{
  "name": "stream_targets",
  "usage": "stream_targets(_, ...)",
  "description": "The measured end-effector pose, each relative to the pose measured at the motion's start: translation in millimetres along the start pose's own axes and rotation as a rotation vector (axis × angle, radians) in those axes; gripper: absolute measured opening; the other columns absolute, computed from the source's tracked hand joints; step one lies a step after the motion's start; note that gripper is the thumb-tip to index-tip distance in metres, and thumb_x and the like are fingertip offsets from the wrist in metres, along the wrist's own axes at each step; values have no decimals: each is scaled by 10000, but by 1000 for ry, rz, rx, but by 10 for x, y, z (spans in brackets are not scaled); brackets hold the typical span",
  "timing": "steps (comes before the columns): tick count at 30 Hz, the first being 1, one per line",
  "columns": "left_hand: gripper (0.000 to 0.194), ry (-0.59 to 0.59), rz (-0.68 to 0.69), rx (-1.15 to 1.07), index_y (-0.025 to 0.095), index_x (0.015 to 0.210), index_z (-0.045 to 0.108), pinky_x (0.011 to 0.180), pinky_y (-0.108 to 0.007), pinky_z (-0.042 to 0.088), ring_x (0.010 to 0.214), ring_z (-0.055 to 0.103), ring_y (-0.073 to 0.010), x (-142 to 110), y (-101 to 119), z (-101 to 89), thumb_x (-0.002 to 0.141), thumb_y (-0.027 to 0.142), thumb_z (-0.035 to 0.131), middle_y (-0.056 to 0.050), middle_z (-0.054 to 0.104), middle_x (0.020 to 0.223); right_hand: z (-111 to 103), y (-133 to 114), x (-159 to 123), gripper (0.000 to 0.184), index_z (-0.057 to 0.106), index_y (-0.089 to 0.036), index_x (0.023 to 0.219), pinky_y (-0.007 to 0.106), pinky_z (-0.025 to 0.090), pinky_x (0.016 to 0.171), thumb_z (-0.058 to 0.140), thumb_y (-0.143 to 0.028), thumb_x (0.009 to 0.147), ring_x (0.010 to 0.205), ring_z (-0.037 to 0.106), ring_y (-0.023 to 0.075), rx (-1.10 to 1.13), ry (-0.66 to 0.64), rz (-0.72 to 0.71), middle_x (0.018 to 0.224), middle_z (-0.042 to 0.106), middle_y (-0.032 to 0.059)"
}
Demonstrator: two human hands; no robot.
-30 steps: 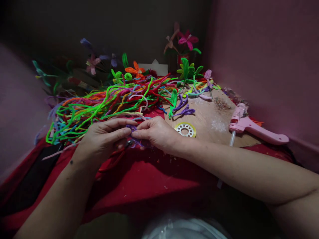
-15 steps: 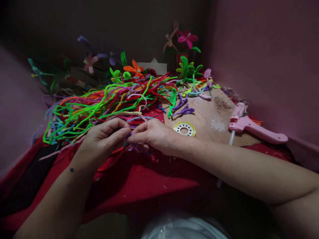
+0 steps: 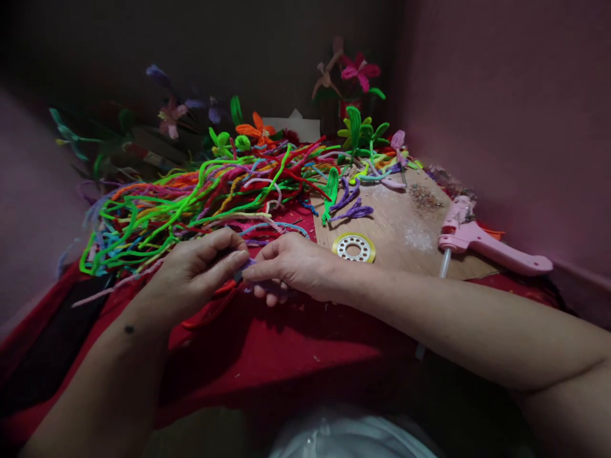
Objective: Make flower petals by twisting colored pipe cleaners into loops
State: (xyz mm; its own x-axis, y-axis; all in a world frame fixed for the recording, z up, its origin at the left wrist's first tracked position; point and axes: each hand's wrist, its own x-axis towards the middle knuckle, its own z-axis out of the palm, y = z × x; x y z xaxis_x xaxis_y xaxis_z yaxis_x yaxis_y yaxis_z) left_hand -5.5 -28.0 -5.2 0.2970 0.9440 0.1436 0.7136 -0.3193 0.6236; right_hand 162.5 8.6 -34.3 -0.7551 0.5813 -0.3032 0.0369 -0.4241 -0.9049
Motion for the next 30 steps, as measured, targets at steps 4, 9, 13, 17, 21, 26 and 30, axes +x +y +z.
stream_targets(4, 193, -16, -21, -29, 163, 692, 525, 537, -216, 339, 555, 419, -84, 1, 5, -20, 844, 278, 493, 43, 477, 600, 22, -21, -9, 189, 578, -103, 599, 155, 340, 361, 634, -182, 761, 357, 496, 49, -39, 53, 18, 483, 576, -16)
stream_targets(9, 177, -41, -102, -262, 166, 678, 520, 487, -206, 321, 519, 392, -78, 3, -5, -9, 815, 278, 525, 45, 450, 571, 32, -18, -25, 181, 593, -101, 623, 157, 323, 352, 650, -216, 751, 370, 501, 52, -64, 39, 39, 498, 585, -9)
stream_targets(13, 163, -49, -172, -422, 171, 678, 542, 434, -203, 299, 462, 384, -73, -2, -14, 12, 781, 294, 573, 43, 464, 535, 14, -4, -21, 172, 593, -108, 618, 162, 334, 352, 654, -213, 741, 377, 506, 59, -51, -8, 24, 500, 587, -10)
stream_targets(17, 119, 25, -242, -493, 180, 711, 592, 381, -190, 253, 390, 330, -50, -4, -1, 45, 754, 287, 621, 62, 453, 483, -13, 7, -7, 158, 586, -115, 597, 166, 341, 343, 669, -193, 706, 363, 503, 69, -27, 27, -34, 481, 587, -6)
stream_targets(21, 136, -11, -334, -786, 176, 779, 610, 359, -178, 249, 378, 373, -51, 8, 10, 76, 740, 300, 652, 50, 497, 508, -24, -2, 0, 153, 583, -112, 577, 169, 357, 343, 687, -178, 669, 367, 523, 86, -10, 49, -78, 490, 603, 9)
stream_targets(26, 139, 170, -298, -657, 165, 680, 579, 393, -184, 302, 399, 404, -57, 3, 61, 186, 758, 271, 624, 47, 498, 498, -48, 17, 38, 141, 577, -115, 584, 176, 409, 374, 681, -160, 667, 380, 546, 93, 64, 1, -49, 493, 610, 10)
stream_targets(30, 73, 391, -99, -212, 170, 683, 639, 529, -200, 383, 539, 486, -77, -8, 92, 247, 737, 216, 625, 16, 592, 623, -71, 44, 65, 150, 551, -121, 581, 175, 408, 361, 678, -147, 657, 367, 541, 96, 91, 10, -11, 474, 597, 6)
